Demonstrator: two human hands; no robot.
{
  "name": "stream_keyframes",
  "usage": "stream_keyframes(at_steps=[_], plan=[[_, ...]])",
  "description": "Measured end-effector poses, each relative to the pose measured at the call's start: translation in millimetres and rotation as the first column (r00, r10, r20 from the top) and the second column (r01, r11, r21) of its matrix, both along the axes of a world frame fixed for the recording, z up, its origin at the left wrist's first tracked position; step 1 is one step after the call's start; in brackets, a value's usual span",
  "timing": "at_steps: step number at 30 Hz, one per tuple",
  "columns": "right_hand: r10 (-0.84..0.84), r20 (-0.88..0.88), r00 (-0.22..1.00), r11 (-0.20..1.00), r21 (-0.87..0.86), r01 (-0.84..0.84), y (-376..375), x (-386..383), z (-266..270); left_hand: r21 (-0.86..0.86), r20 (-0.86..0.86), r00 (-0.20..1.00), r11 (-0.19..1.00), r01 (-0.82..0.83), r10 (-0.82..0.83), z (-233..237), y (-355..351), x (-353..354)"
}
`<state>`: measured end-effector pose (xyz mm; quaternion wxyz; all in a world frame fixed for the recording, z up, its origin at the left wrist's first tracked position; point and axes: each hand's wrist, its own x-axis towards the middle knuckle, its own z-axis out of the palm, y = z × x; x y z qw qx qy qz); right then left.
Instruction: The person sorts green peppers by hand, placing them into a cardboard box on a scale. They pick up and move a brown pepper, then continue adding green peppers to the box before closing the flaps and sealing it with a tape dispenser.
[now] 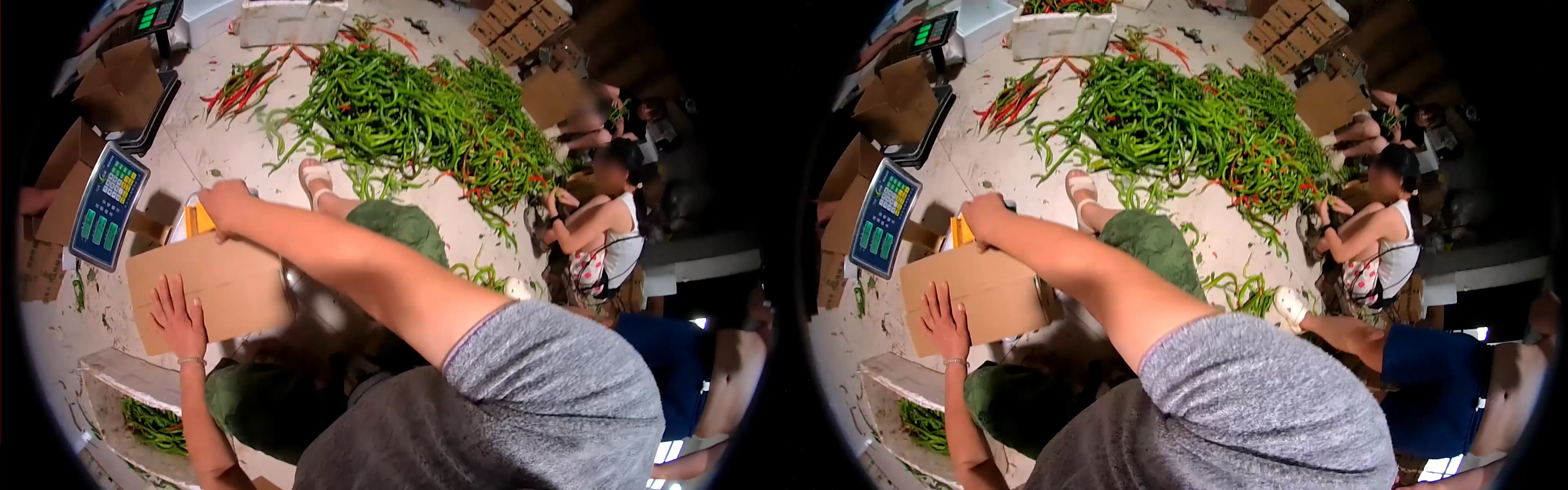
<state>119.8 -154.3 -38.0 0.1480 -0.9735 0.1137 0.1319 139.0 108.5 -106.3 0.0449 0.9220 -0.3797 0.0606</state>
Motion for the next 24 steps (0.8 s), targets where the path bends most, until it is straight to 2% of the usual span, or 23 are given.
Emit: stream_keyframes(at_steps=[3, 7, 9, 10, 12, 14, 16, 18, 19, 20, 22, 24], plan=[[-0.102, 0.020, 0.995, 0.994, 0.036, 0.102, 1.0, -29.3, -6.4, -0.023, 0.014, 0.998, 0.998, 0.057, -0.056, 4.3, -5.0, -1.1], [-0.150, 0.117, 0.982, 0.986, 0.091, 0.140, -17.2, -59.6, -6.8, -0.042, 0.008, 0.995, 0.994, 0.100, -0.099, 8.4, -14.7, -2.7], [-0.340, 0.119, 0.933, 0.922, 0.235, 0.306, -26.7, -76.9, 14.7, -0.033, -0.005, 0.997, 0.996, 0.082, -0.083, 9.8, -13.3, -2.0], [-0.428, 0.111, 0.897, 0.872, 0.310, 0.378, -31.3, -87.2, 27.9, -0.037, -0.001, 0.997, 0.996, 0.080, -0.080, 10.1, -12.7, -1.8], [-0.683, 0.042, 0.729, 0.573, 0.651, 0.498, -45.4, -119.8, 60.1, -0.050, 0.006, 0.997, 0.996, 0.071, -0.071, 11.0, -13.3, -3.1], [-0.762, 0.258, 0.594, 0.433, 0.885, 0.171, -62.2, -154.9, 39.1, -0.065, 0.009, 0.998, 0.996, 0.058, -0.057, 15.2, -15.2, -8.5], [-0.728, 0.279, 0.626, 0.436, 0.893, 0.109, -73.7, -187.4, 31.2, -0.073, 0.003, 0.999, 0.997, 0.040, -0.040, 17.7, -14.6, -10.3], [-0.716, 0.334, 0.613, 0.558, 0.802, 0.214, -65.4, -212.4, 42.5, -0.073, -0.019, 1.000, 0.997, 0.023, -0.024, 17.9, -15.4, -11.3], [-0.711, 0.327, 0.622, 0.577, 0.777, 0.251, -67.2, -220.2, 20.2, -0.097, -0.033, 0.999, 0.995, 0.007, -0.011, 19.9, -17.1, -12.4], [-0.716, 0.291, 0.635, 0.627, 0.669, 0.400, -63.0, -226.6, 9.0, -0.111, -0.033, 0.999, 0.994, 0.002, -0.005, 19.8, -18.9, -12.1], [-0.738, 0.136, 0.662, 0.630, 0.490, 0.602, -49.5, -231.6, -8.2, -0.122, -0.037, 0.999, 0.992, -0.006, 0.001, 15.7, -17.5, -13.2], [-0.737, 0.178, 0.651, 0.646, 0.466, 0.604, -29.6, -226.8, -23.9, -0.147, -0.044, 0.999, 0.989, -0.033, 0.027, 15.2, -20.8, -14.7]])
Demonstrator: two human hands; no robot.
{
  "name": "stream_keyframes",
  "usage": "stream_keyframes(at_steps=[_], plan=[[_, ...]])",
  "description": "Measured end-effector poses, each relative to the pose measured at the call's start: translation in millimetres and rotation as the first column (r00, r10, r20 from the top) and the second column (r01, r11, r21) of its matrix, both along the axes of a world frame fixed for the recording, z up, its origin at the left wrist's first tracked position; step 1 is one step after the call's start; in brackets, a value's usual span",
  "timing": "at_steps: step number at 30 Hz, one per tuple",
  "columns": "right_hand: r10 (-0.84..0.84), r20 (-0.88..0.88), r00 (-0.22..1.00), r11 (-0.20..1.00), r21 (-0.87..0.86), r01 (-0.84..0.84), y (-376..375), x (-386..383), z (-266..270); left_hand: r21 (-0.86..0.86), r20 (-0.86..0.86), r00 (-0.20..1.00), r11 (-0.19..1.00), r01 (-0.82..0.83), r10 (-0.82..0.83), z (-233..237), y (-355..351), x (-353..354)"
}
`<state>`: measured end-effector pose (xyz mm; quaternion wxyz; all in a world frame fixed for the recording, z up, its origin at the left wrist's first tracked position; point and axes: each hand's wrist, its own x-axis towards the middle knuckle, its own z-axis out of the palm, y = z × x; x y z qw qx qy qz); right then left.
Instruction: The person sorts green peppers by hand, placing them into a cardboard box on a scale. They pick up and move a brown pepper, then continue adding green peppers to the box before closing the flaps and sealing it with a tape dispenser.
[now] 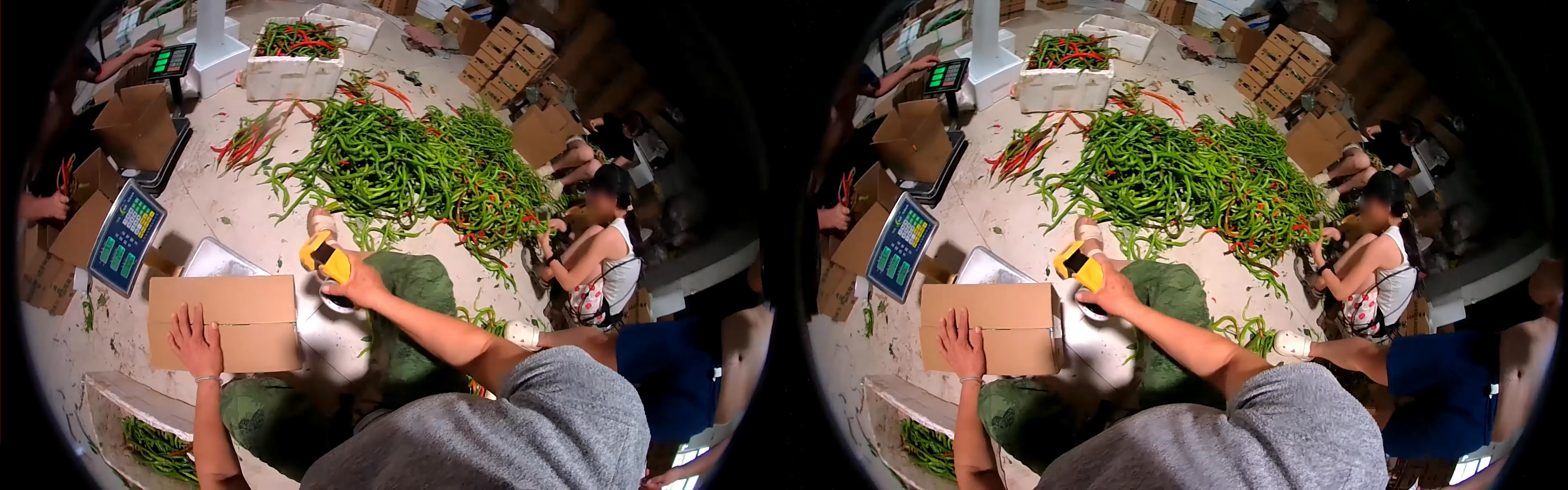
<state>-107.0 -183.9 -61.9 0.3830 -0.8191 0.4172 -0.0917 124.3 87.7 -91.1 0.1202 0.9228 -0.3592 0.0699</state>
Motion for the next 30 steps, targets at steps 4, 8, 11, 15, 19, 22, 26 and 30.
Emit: stream_keyframes(at_steps=[4, 8, 11, 15, 19, 22, 26, 30], plan=[[0.065, 0.002, 0.998, 0.990, 0.126, -0.064, 32.2, 34.6, -24.4, -0.008, -0.001, 0.999, 0.999, -0.042, 0.042, -0.9, 3.7, -7.3], [0.062, -0.017, 0.998, 0.997, 0.041, -0.061, 27.4, 49.1, -25.1, -0.044, -0.013, 0.999, 0.999, -0.030, 0.029, 2.1, -10.9, -6.3], [0.125, -0.050, 0.991, 0.990, 0.076, -0.121, 20.8, 52.6, -19.2, -0.042, -0.022, 0.999, 0.998, -0.045, 0.044, 5.1, -11.9, -7.9], [0.204, -0.063, 0.977, 0.978, 0.061, -0.200, 7.3, 60.2, -18.3, -0.060, -0.003, 0.998, 0.997, -0.058, 0.058, 1.6, -16.8, -9.3], [0.407, -0.071, 0.911, 0.913, 0.027, -0.406, -8.4, 65.1, -18.6, -0.142, 0.103, 0.994, 0.989, 0.034, -0.019, -38.4, -10.9, 0.7], [0.380, -0.290, 0.879, 0.925, 0.088, -0.371, -8.3, 69.2, -3.2, 0.012, 0.122, 0.991, 0.998, -0.061, 0.060, -22.3, -16.6, -9.2], [0.164, 0.192, 0.968, 0.972, 0.139, -0.192, -8.0, 46.2, -39.0, 0.056, 0.056, 0.991, 0.990, -0.128, 0.125, -22.6, -13.9, -1.1], [-0.297, 0.411, 0.862, 0.942, 0.275, 0.193, -17.6, 7.1, -10.8, 0.062, 0.037, 0.991, 0.990, -0.130, 0.127, -22.2, -11.8, -9.0]])
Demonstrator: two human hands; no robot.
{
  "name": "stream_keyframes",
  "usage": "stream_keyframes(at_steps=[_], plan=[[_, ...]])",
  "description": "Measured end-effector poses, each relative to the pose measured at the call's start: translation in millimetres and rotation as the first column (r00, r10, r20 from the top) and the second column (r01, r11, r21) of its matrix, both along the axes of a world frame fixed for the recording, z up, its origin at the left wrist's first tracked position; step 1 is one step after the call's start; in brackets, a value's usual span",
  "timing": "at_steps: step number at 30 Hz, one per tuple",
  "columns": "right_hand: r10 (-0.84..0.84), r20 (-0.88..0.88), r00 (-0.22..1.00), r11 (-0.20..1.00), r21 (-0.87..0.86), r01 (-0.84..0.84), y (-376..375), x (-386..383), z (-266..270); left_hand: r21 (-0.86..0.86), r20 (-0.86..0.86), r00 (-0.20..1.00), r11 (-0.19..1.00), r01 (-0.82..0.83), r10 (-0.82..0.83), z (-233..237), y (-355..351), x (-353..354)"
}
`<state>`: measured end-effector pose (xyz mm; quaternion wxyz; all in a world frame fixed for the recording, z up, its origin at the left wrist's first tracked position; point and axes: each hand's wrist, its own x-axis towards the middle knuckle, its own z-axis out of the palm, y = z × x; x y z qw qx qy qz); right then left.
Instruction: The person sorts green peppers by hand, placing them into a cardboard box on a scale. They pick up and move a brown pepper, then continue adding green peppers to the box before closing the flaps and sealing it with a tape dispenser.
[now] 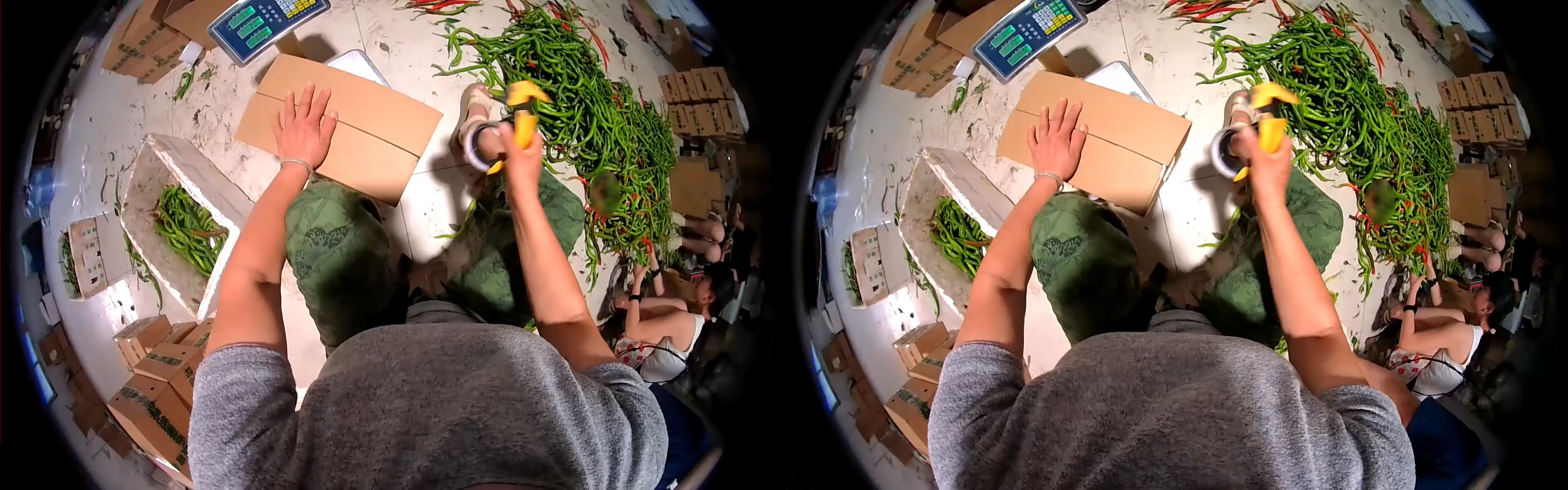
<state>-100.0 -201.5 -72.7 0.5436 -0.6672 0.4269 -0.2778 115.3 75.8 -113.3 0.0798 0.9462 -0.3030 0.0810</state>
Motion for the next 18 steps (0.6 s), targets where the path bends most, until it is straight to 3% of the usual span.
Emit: stream_keyframes(at_steps=[4, 6, 7, 8, 9, 10, 14, 16, 18], plan=[[-0.194, 0.314, 0.929, 0.980, 0.011, 0.201, -9.7, -10.8, 18.2, -0.001, -0.016, 1.000, 1.000, 0.000, 0.000, -0.3, -4.6, 3.7], [-0.266, 0.227, 0.937, 0.962, -0.001, 0.273, -3.1, -9.7, 0.6, -0.002, -0.020, 1.000, 1.000, -0.007, 0.007, -1.7, -3.8, 2.8], [-0.242, 0.211, 0.947, 0.967, -0.024, 0.253, 6.4, -4.4, -8.7, -0.009, -0.022, 1.000, 1.000, -0.002, 0.002, -2.2, -3.3, 2.7], [-0.189, 0.015, 0.982, 0.978, -0.089, 0.190, 17.3, 3.8, -20.1, -0.016, -0.025, 1.000, 1.000, 0.002, -0.003, -2.3, -3.0, 2.6], [0.054, -0.013, 0.998, 0.993, -0.103, -0.055, 32.3, 14.0, -33.5, -0.023, -0.029, 1.000, 1.000, 0.008, -0.008, -2.8, -2.4, 1.4], [0.045, 0.090, 0.995, 0.991, -0.131, -0.033, 56.5, 31.5, -47.4, -0.012, -0.019, 1.000, 1.000, 0.019, -0.019, -3.6, -1.7, -0.4], [0.095, -0.102, 0.990, 0.995, -0.022, -0.097, 53.7, 32.0, -23.2, -0.007, 0.002, 0.999, 0.999, 0.050, -0.050, -1.3, -1.8, 3.7], [0.101, -0.187, 0.977, 0.989, -0.089, -0.119, 49.1, 31.0, -14.0, -0.001, -0.010, 0.998, 0.998, 0.064, -0.064, -3.4, -5.0, 1.4], [0.146, -0.060, 0.987, 0.978, -0.141, -0.153, 43.4, 32.9, -9.5, 0.024, 0.001, 0.999, 0.998, 0.050, -0.050, -4.5, -4.6, 4.9]])
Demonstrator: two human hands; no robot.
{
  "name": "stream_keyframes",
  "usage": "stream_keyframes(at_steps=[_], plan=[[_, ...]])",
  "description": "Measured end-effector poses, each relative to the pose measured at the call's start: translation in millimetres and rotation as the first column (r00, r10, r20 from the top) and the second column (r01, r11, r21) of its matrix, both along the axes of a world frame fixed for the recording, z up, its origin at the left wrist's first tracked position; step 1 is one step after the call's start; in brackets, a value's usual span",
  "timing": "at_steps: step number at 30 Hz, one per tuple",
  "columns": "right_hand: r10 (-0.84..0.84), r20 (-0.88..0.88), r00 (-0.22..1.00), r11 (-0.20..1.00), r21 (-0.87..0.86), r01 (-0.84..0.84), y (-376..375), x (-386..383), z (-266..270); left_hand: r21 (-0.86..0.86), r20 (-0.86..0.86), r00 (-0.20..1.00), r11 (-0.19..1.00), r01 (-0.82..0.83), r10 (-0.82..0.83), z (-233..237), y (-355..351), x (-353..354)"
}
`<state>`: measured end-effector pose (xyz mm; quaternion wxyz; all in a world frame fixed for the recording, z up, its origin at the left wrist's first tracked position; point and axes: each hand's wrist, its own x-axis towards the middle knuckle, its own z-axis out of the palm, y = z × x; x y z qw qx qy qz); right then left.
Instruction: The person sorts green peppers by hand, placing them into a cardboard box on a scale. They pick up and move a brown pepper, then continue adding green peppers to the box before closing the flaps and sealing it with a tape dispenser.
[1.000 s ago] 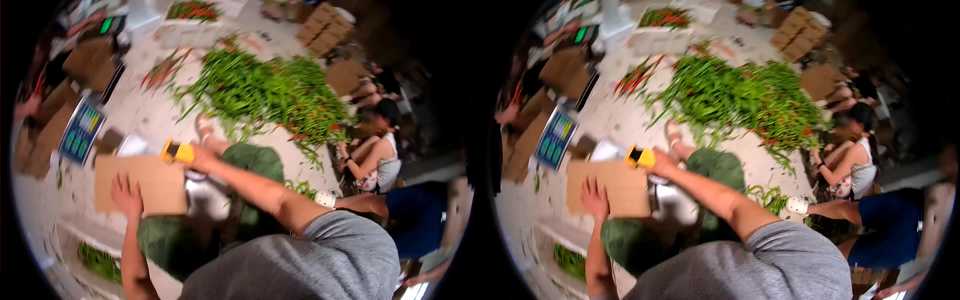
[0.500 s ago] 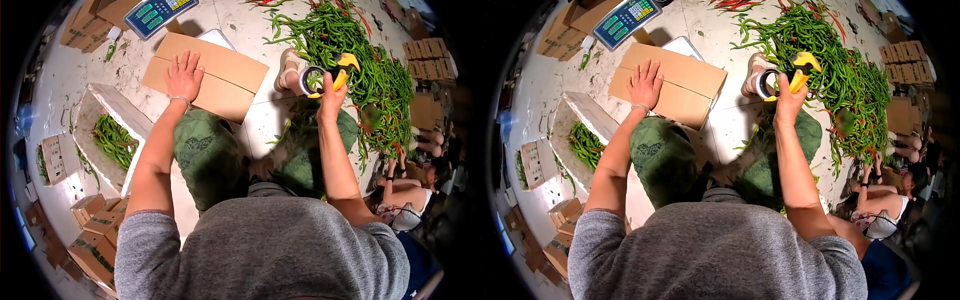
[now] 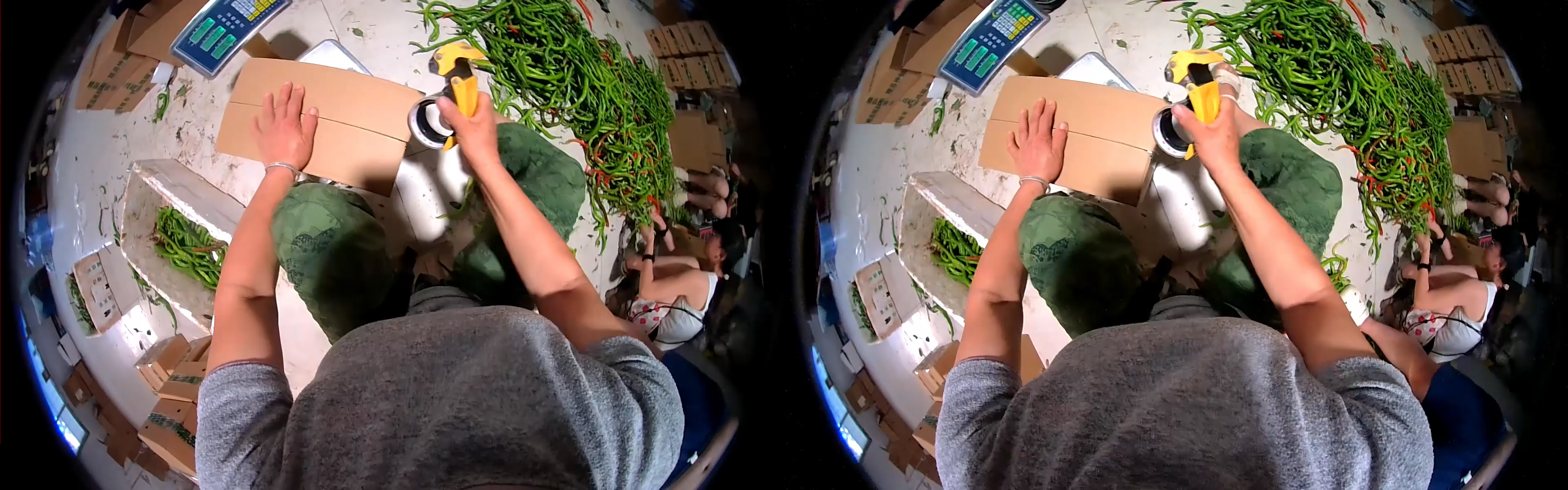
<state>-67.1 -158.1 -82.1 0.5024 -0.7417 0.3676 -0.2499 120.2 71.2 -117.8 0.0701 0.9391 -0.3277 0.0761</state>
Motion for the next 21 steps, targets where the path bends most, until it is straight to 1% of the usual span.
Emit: stream_keyframes(at_steps=[2, 3, 4, 5, 6, 7, 8, 9, 10, 11, 12, 13, 14, 15, 16, 17, 18, 19, 20, 21], plan=[[-0.005, 0.067, 0.998, 1.000, 0.011, 0.004, 1.4, 8.5, 27.6, 0.013, -0.010, 1.000, 1.000, -0.008, 0.009, -4.5, 1.4, 1.8], [0.000, 0.156, 0.988, 0.997, 0.071, -0.011, 0.8, 15.4, 36.4, 0.021, -0.014, 1.000, 1.000, -0.015, 0.015, -3.8, 1.2, 1.6], [0.034, 0.183, 0.982, 0.998, 0.048, -0.043, 10.4, 21.4, 63.8, 0.026, -0.017, 0.999, 0.999, -0.027, 0.028, -2.5, 1.1, 0.9], [0.089, 0.158, 0.983, 0.996, -0.043, -0.084, 15.5, 27.1, 67.2, -0.011, -0.026, 0.999, 1.000, -0.026, 0.026, -1.2, 1.2, 0.0], [0.143, 0.130, 0.981, 0.983, -0.136, -0.125, 19.8, 34.5, 70.7, -0.010, -0.029, 0.999, 1.000, -0.028, 0.028, -0.2, 1.5, -0.4], [0.208, 0.036, 0.977, 0.963, -0.183, -0.199, 28.0, 39.6, 65.7, -0.011, -0.032, 0.999, 0.999, -0.030, 0.029, 0.4, 1.7, -0.9], [0.293, 0.030, 0.956, 0.939, -0.195, -0.282, 43.6, 46.9, 61.2, -0.014, -0.035, 0.999, 0.999, -0.031, 0.030, 0.9, 2.4, -0.2], [0.376, -0.089, 0.922, 0.866, -0.319, -0.384, 56.0, 49.3, 47.9, 0.021, -0.013, 1.000, 0.999, -0.028, 0.028, -0.3, 4.2, 0.4], [0.431, -0.216, 0.876, 0.766, -0.426, -0.481, 66.4, 49.5, 38.5, 0.058, 0.006, 1.000, 0.998, -0.024, 0.023, -2.2, 6.5, -0.8], [0.499, -0.235, 0.834, 0.678, -0.494, -0.545, 75.3, 50.5, 41.5, 0.094, 0.027, 0.999, 0.995, -0.021, 0.018, 1.9, 7.9, -0.2], [0.558, -0.261, 0.788, 0.578, -0.559, -0.595, 81.0, 51.4, 44.0, 0.115, 0.003, 1.000, 0.993, -0.001, 0.001, 6.7, 9.7, -1.5], [0.578, -0.234, 0.782, 0.549, -0.597, -0.585, 82.5, 51.5, 41.1, 0.016, -0.070, 0.997, 1.000, -0.007, 0.008, 3.4, 14.1, 2.5], [0.564, -0.237, 0.791, 0.573, -0.579, -0.581, 82.2, 51.2, 43.7, -0.091, -0.132, 0.991, 0.996, -0.016, 0.004, 5.2, 16.1, 11.8], [0.516, -0.262, 0.816, 0.688, -0.441, -0.577, 79.3, 53.0, 48.1, -0.083, -0.187, 0.972, 0.984, -0.159, 0.141, 9.0, 19.8, 29.5], [0.468, -0.301, 0.831, 0.788, -0.283, -0.546, 76.0, 52.3, 51.2, -0.142, -0.151, 0.949, 0.944, -0.298, 0.277, 5.1, 27.6, 49.5], [0.474, -0.268, 0.839, 0.789, -0.294, -0.540, 70.5, 50.9, 46.4, -0.200, -0.127, 0.905, 0.883, -0.425, 0.407, -1.8, 38.2, 72.2], [0.469, -0.264, 0.843, 0.771, -0.344, -0.536, 69.0, 48.4, 39.5, -0.253, -0.112, 0.842, 0.804, -0.538, 0.528, -6.6, 46.5, 84.9], [0.464, -0.288, 0.838, 0.764, -0.348, -0.543, 70.9, 46.8, 39.4, -0.156, -0.315, 0.807, 0.811, -0.563, 0.500, 1.9, 51.3, 89.4], [0.458, -0.309, 0.833, 0.758, -0.355, -0.548, 72.1, 46.5, 39.9, -0.060, -0.501, 0.730, 0.823, -0.566, 0.465, 20.9, 54.6, 94.8], [0.467, -0.306, 0.830, 0.737, -0.384, -0.556, 71.6, 47.1, 39.7, 0.034, -0.665, 0.614, 0.838, -0.544, 0.425, 33.2, 56.1, 97.3]])
